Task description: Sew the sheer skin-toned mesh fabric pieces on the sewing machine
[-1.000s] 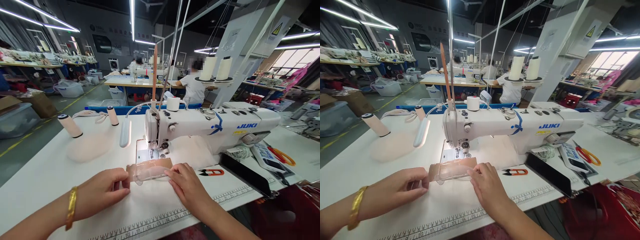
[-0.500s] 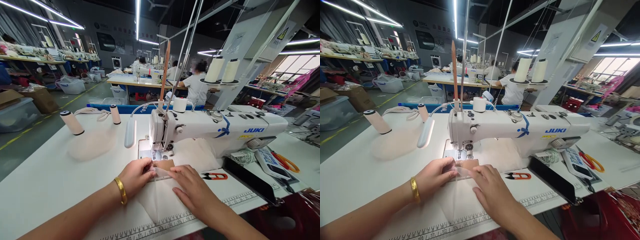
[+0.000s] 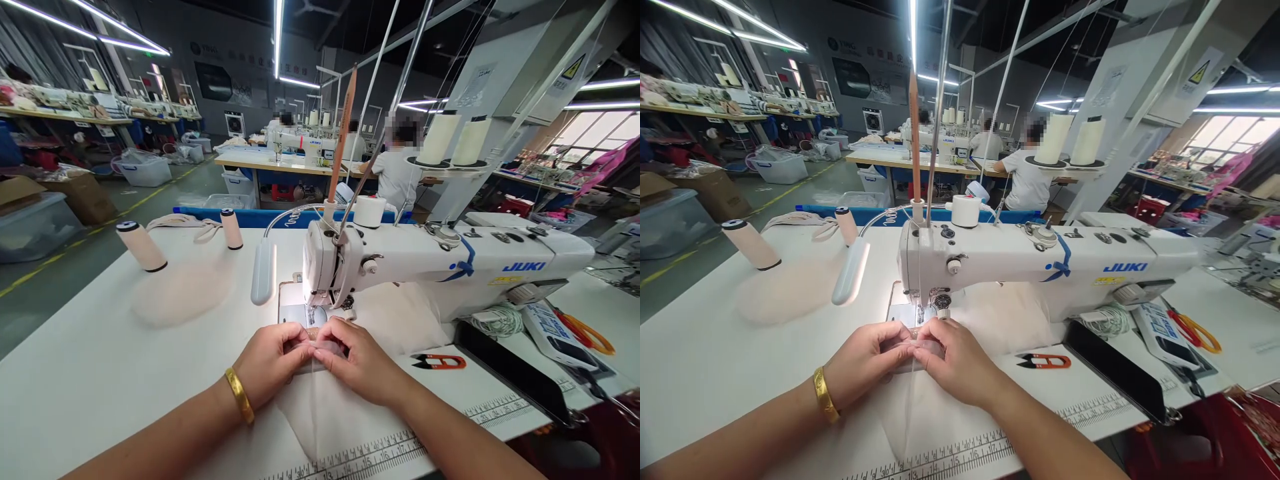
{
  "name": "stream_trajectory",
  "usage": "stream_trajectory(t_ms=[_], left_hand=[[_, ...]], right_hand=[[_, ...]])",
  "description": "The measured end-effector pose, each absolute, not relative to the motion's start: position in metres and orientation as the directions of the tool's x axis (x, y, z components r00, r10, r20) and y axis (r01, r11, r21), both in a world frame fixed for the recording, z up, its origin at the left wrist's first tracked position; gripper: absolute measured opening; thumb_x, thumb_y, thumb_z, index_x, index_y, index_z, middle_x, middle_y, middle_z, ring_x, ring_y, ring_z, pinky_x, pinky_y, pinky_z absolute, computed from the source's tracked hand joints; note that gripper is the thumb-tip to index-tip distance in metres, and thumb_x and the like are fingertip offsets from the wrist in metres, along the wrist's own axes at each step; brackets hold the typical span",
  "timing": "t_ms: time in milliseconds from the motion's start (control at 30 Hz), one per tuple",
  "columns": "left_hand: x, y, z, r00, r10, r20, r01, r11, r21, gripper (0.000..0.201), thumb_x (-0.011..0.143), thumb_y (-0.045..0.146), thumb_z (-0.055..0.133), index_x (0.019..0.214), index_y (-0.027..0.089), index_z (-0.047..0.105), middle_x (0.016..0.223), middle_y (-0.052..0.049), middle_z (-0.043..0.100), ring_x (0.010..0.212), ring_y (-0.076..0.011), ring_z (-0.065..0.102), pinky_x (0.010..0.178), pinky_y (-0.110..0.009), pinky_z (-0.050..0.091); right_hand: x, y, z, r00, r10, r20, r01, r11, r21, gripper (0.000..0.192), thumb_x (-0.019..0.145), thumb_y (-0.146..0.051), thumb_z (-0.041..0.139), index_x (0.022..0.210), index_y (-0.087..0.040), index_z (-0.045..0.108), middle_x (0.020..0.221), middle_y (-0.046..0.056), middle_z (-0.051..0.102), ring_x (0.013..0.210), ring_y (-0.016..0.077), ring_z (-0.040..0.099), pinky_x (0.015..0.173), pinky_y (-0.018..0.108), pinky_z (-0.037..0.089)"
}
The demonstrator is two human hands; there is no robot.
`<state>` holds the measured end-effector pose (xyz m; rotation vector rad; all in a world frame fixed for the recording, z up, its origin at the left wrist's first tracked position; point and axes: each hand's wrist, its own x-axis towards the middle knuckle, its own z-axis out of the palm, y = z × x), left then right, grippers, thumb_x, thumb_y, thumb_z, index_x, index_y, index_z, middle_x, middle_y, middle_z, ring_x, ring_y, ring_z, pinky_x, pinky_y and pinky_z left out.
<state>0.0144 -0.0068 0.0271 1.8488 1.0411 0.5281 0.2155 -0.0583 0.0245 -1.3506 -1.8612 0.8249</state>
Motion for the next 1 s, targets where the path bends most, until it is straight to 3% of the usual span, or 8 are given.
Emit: stream_trajectory(t_ms=[200, 433, 600, 700, 900, 1000], left_hand=[[0.0134, -0.009, 0.0274, 0.554, 0.832, -0.039, 0.393, -0.22, 0.893, 0.033, 0.087, 0.049, 0.061, 0.086, 0.02, 0.076, 0.079, -0.002, 0.072, 0.073, -0.0186, 0.06, 0.065, -0.026, 0.045], [0.0144, -0.0086, 0.0272, 0.498, 0.865, -0.058, 0.4, -0.17, 0.901, 0.038, 0.085, 0.055, 0.064, 0.07, 0.02, 0.062, 0.062, 0.002, 0.059, 0.059, -0.0148, 0.052, 0.055, -0.025, 0.041], [0.0136, -0.0084, 0.0266, 0.534, 0.844, -0.034, 0.348, -0.183, 0.919, 0.032, 0.087, 0.05, 0.062, 0.087, 0.022, 0.078, 0.087, -0.003, 0.076, 0.081, -0.021, 0.067, 0.074, -0.029, 0.051], [0.0131, -0.0085, 0.0262, 0.54, 0.841, -0.035, 0.322, -0.167, 0.932, 0.031, 0.087, 0.048, 0.062, 0.095, 0.023, 0.079, 0.099, -0.004, 0.078, 0.091, -0.023, 0.069, 0.082, -0.031, 0.052], [0.014, -0.01, 0.0255, 0.46, 0.886, -0.065, 0.393, -0.137, 0.909, 0.039, 0.084, 0.058, 0.064, 0.075, 0.02, 0.066, 0.067, 0.0, 0.062, 0.063, -0.0168, 0.053, 0.058, -0.027, 0.042], [0.0141, -0.0094, 0.0265, 0.484, 0.874, -0.048, 0.367, -0.153, 0.918, 0.036, 0.085, 0.055, 0.063, 0.08, 0.021, 0.071, 0.077, -0.002, 0.069, 0.072, -0.0194, 0.06, 0.065, -0.029, 0.048]], right_hand=[[0.2138, -0.0556, 0.0205, -0.186, 0.975, 0.121, 0.531, 0.203, -0.823, 0.008, 0.094, -0.029, 0.066, 0.093, -0.023, 0.061, 0.091, -0.001, 0.066, 0.084, 0.0174, 0.056, 0.072, 0.028, 0.041], [0.2125, -0.0579, 0.0189, -0.143, 0.975, 0.17, 0.536, 0.22, -0.815, 0.007, 0.093, -0.022, 0.061, 0.086, -0.022, 0.059, 0.081, -0.002, 0.06, 0.077, 0.0163, 0.055, 0.068, 0.027, 0.04], [0.2118, -0.0581, 0.0202, -0.149, 0.974, 0.173, 0.524, 0.226, -0.821, 0.004, 0.091, -0.023, 0.063, 0.088, -0.023, 0.06, 0.082, -0.002, 0.061, 0.077, 0.0161, 0.055, 0.068, 0.027, 0.041], [0.2112, -0.0583, 0.0197, -0.152, 0.971, 0.185, 0.517, 0.238, -0.822, 0.005, 0.091, -0.022, 0.062, 0.087, -0.023, 0.06, 0.081, -0.002, 0.061, 0.077, 0.0163, 0.055, 0.069, 0.027, 0.042], [0.2108, -0.0596, 0.0186, -0.141, 0.969, 0.205, 0.521, 0.248, -0.817, 0.005, 0.09, -0.024, 0.061, 0.086, -0.023, 0.058, 0.079, -0.002, 0.059, 0.078, 0.0171, 0.055, 0.07, 0.028, 0.041], [0.2111, -0.0598, 0.0193, -0.147, 0.968, 0.204, 0.513, 0.251, -0.821, 0.005, 0.09, -0.025, 0.062, 0.087, -0.024, 0.058, 0.08, -0.002, 0.06, 0.079, 0.0173, 0.055, 0.071, 0.028, 0.042]])
